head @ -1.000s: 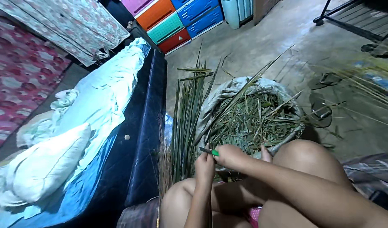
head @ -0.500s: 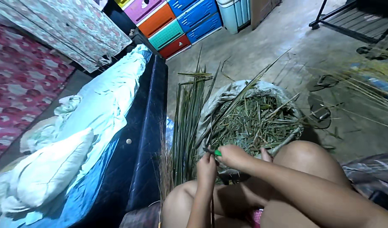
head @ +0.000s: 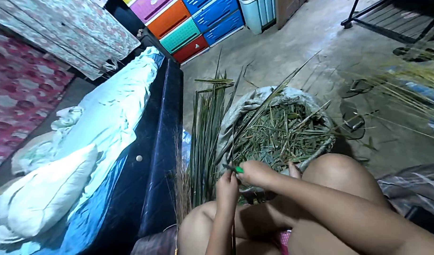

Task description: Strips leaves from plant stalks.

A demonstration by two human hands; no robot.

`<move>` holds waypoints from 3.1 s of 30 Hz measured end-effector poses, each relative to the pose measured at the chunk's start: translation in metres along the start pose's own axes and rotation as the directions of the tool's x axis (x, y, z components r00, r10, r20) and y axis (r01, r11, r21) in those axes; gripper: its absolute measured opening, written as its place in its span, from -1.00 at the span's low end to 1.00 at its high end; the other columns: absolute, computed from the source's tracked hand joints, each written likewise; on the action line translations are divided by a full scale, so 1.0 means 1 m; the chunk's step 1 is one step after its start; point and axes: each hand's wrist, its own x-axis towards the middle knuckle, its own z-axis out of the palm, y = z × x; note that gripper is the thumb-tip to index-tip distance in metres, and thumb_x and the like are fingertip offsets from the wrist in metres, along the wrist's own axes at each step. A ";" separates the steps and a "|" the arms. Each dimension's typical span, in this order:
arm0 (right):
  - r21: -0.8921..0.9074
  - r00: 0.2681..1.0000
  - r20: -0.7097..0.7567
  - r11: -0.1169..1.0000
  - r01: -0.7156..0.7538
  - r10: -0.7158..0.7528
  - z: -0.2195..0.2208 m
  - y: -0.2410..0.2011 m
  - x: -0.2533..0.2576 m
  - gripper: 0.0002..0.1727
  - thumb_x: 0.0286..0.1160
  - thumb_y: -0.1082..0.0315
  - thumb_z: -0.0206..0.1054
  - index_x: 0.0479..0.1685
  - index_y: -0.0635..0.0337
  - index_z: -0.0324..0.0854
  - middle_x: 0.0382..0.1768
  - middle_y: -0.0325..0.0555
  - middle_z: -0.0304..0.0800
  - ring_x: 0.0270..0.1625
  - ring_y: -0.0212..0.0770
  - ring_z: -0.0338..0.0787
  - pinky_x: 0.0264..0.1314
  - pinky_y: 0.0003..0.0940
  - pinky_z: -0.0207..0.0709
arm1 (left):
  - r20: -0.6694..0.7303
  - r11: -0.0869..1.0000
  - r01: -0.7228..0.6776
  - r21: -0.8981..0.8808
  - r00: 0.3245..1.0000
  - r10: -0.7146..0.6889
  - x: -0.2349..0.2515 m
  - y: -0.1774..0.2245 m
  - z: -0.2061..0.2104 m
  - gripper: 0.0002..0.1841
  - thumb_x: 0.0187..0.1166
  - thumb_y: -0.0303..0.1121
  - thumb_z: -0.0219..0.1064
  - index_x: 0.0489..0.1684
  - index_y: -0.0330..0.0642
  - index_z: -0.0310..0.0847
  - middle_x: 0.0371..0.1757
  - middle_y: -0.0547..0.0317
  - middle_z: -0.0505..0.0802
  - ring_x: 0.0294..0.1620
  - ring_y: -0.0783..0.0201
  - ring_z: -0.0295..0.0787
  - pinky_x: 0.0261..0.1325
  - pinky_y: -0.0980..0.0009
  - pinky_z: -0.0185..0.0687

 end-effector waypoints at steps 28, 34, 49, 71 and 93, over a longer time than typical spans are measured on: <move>-0.066 0.997 -0.076 0.997 -0.041 0.036 -0.018 0.003 0.001 -0.60 0.79 0.15 0.15 0.17 0.34 0.66 0.18 0.31 0.78 0.32 0.31 0.75 0.27 0.36 0.54 | -0.079 0.982 -0.138 0.126 0.986 0.149 -0.010 0.003 0.001 -0.55 0.75 -0.47 0.10 0.60 -0.22 0.55 -0.15 -0.08 0.91 -0.21 0.11 0.84 0.05 0.11 0.71; -0.131 0.984 -0.169 0.988 -0.085 0.062 -0.020 0.004 0.013 -0.59 0.76 0.16 0.20 0.30 0.30 0.61 0.25 0.29 0.77 0.35 0.32 0.75 0.26 0.36 0.56 | -0.074 0.984 -0.135 0.112 0.987 0.144 -0.008 0.005 0.000 -0.55 0.78 -0.45 0.09 0.63 -0.14 0.54 -0.25 0.00 0.89 -0.34 0.18 0.78 -0.09 0.17 0.69; 0.474 0.985 -0.172 0.877 0.076 0.007 -0.035 0.022 0.021 -0.69 0.84 0.22 0.15 0.20 0.31 0.58 -0.17 0.05 0.59 -0.23 -0.11 0.56 -0.09 -0.11 0.46 | 0.155 0.939 0.022 -0.343 0.987 0.033 -0.015 0.012 0.004 -0.56 0.82 -0.43 0.13 0.64 -0.31 0.44 -0.45 0.15 0.80 -0.79 0.48 0.41 -0.70 0.55 0.39; 0.016 0.976 -0.169 0.991 -0.136 0.137 -0.035 0.021 0.020 -0.55 0.82 0.12 0.10 0.25 0.36 0.65 0.24 0.35 0.75 0.37 0.34 0.72 0.32 0.39 0.51 | 0.093 0.985 0.071 -0.158 0.994 -0.057 -0.002 0.002 0.003 -0.56 0.88 -0.40 -0.02 0.69 -0.17 0.44 -0.52 0.19 0.78 -0.78 0.42 0.36 -0.65 0.44 0.32; -0.104 0.988 -0.119 0.988 -0.114 0.101 -0.008 0.008 0.015 -0.60 0.78 0.20 0.16 0.23 0.40 0.66 0.26 0.39 0.74 0.37 0.40 0.72 0.27 0.43 0.53 | 0.098 0.964 0.123 -0.236 0.990 -0.102 0.002 0.006 0.006 -0.59 0.86 -0.43 0.01 0.62 -0.26 0.50 -0.52 0.16 0.74 -0.80 0.43 0.32 -0.70 0.47 0.26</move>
